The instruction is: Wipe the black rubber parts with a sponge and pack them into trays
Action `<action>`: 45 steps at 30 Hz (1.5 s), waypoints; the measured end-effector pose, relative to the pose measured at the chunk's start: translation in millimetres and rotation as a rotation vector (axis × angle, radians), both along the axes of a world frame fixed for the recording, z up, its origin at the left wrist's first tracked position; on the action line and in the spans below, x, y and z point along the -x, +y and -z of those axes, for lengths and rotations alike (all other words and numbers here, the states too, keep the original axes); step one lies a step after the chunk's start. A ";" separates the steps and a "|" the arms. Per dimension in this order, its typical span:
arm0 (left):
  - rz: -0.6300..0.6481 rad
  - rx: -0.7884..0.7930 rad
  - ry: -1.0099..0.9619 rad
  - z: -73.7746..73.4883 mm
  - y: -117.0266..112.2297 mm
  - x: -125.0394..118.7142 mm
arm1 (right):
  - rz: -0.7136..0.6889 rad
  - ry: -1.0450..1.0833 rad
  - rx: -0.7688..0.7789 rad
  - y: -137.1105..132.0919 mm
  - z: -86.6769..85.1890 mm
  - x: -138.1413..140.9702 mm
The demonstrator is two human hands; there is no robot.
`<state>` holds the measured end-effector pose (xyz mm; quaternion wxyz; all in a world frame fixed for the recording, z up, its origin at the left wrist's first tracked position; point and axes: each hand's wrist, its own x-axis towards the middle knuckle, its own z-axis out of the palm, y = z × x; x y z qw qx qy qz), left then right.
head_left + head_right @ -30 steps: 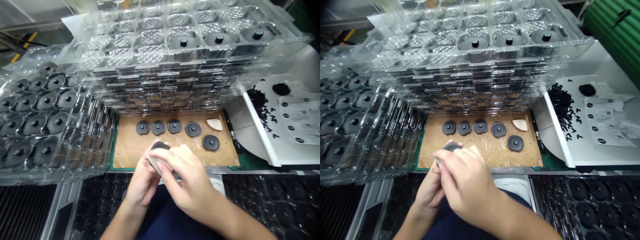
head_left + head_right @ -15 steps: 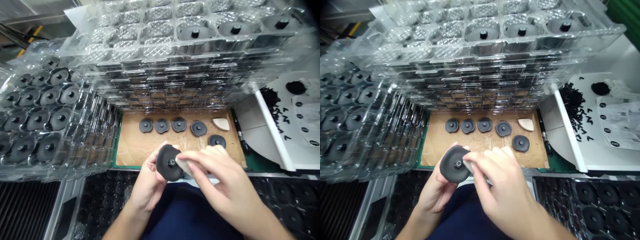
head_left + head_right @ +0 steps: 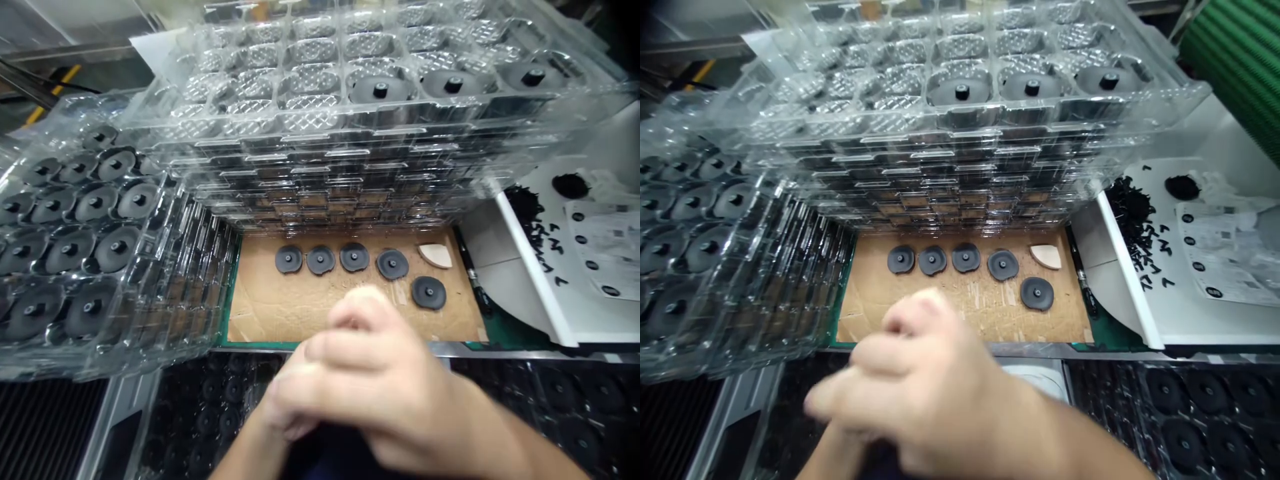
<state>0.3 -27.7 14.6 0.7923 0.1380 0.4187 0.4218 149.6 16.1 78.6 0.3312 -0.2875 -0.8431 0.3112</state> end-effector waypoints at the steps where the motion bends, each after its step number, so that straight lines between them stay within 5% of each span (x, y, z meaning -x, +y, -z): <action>1: 0.031 0.004 -0.049 -0.4 0.1 -0.7 | 0.068 0.025 -0.011 6.6 7.3 -3.3; 5: 0.120 0.041 -0.362 -6.1 2.9 -1.0 | 0.524 -0.012 0.068 33.5 62.6 -13.8; 9: 0.067 0.084 -0.413 -7.3 4.5 3.8 | 0.417 -0.073 0.215 26.1 126.9 -4.1; 12: 0.084 0.100 -0.451 -3.2 4.6 7.9 | 0.490 -0.038 0.248 8.0 145.5 1.6; 17: 0.111 0.083 -0.564 -1.8 8.5 11.1 | 0.618 0.069 0.290 -3.5 119.7 -11.9; 20: 0.065 0.022 -0.458 -4.3 10.9 9.9 | 0.614 0.080 0.330 -8.0 108.6 -18.1; 24: -0.084 -0.437 0.113 -0.5 9.5 9.6 | 0.629 0.075 0.400 -18.8 116.5 -16.8; 28: 0.027 -0.958 0.714 4.5 8.8 12.0 | 0.661 0.116 0.455 -26.4 118.0 -17.5; 34: 0.071 -1.212 0.887 10.3 13.5 9.5 | 0.657 0.262 0.451 -34.2 85.1 -29.1; 38: 0.099 -1.194 0.918 14.5 10.8 8.7 | 0.517 0.388 0.586 -37.9 64.8 -31.9; 45: 0.246 -0.852 0.707 15.0 2.2 9.8 | 0.185 0.377 1.004 -27.3 49.9 -25.4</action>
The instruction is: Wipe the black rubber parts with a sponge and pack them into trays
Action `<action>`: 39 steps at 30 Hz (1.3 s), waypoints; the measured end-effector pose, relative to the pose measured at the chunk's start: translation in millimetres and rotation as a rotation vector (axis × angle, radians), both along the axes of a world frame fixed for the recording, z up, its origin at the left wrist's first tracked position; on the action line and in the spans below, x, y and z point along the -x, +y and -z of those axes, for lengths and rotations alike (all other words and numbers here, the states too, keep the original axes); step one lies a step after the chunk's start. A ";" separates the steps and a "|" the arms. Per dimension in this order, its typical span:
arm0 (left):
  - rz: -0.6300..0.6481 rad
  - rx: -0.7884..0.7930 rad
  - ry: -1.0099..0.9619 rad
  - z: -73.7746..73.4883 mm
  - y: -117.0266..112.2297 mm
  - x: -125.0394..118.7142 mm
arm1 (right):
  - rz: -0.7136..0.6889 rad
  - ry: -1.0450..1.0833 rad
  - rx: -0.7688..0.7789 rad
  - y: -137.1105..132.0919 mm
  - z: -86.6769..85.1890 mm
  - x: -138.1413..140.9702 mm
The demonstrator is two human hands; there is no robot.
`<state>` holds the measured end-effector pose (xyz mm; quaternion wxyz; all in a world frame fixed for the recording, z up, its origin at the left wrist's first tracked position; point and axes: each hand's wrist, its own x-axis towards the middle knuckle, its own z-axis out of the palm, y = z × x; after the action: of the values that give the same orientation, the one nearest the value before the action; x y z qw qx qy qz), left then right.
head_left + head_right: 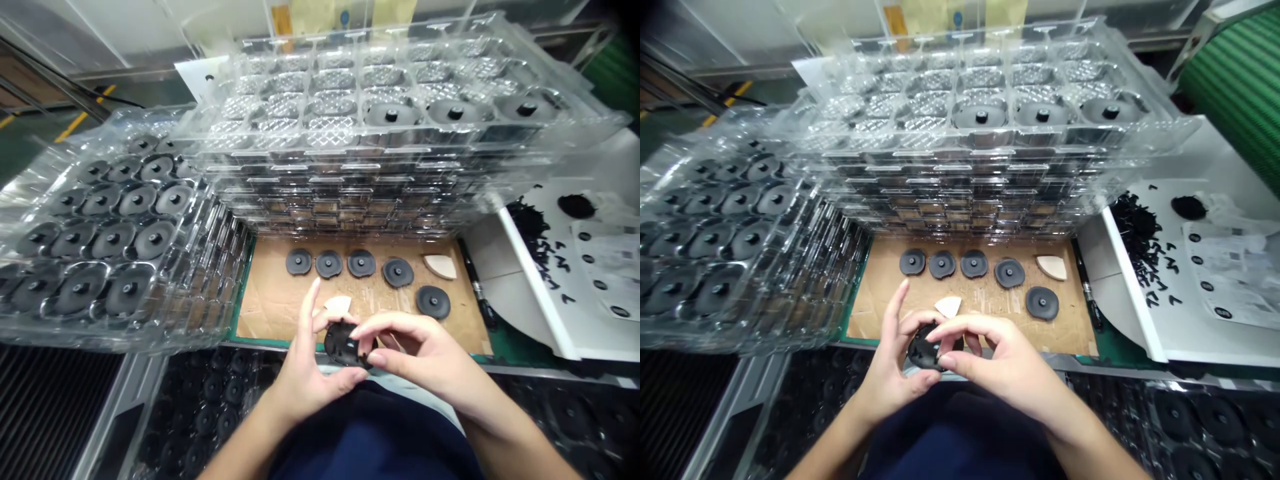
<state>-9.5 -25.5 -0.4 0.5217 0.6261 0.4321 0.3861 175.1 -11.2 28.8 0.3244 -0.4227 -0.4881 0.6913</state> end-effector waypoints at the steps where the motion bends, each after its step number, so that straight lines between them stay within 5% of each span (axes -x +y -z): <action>1: 0.013 0.052 -0.012 -1.1 -0.8 0.1 | 0.008 0.057 0.046 1.6 0.7 0.9; 6: -0.003 0.285 0.000 -11.4 -0.8 1.0 | 0.212 0.265 0.255 2.3 11.5 6.5; 9: -0.047 0.323 0.083 -25.5 7.2 6.9 | 0.221 0.240 0.216 -2.2 24.3 12.6; 12: -0.095 0.251 0.183 -54.6 24.0 21.2 | 0.210 0.136 0.117 -3.7 50.0 17.6; 15: -0.130 -0.073 0.513 -100.7 51.9 37.3 | 0.255 -0.020 -0.044 0.2 87.7 15.3; 19: -0.222 -0.791 0.782 -164.3 114.2 38.9 | 0.339 -0.222 -0.239 -0.6 131.6 5.5; 21: -0.236 -0.894 0.794 -182.3 156.1 29.3 | 0.348 -0.288 -0.332 -5.1 143.4 2.9; 25: -0.134 -0.826 1.003 -178.5 238.5 5.0 | 0.351 -0.384 -0.490 -11.7 152.2 4.0; 28: -0.055 -0.761 1.056 -160.4 268.8 -5.0 | 0.355 -0.440 -0.576 -11.9 154.5 5.7; 32: -0.080 -0.838 1.099 -159.7 241.8 8.2 | 0.348 -0.495 -0.648 -11.3 156.9 6.0; 36: -0.046 -0.964 1.088 -167.7 159.0 51.1 | 0.340 -0.540 -0.692 -10.6 158.8 6.3; 39: -0.198 -0.819 0.957 -134.1 90.0 83.4 | 0.321 -0.584 -0.727 -9.0 160.0 6.5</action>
<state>-92.9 64.5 133.7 -0.0489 0.8350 0.4907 0.2440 168.5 -20.2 -131.2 0.4029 -0.5281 -0.6970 0.2701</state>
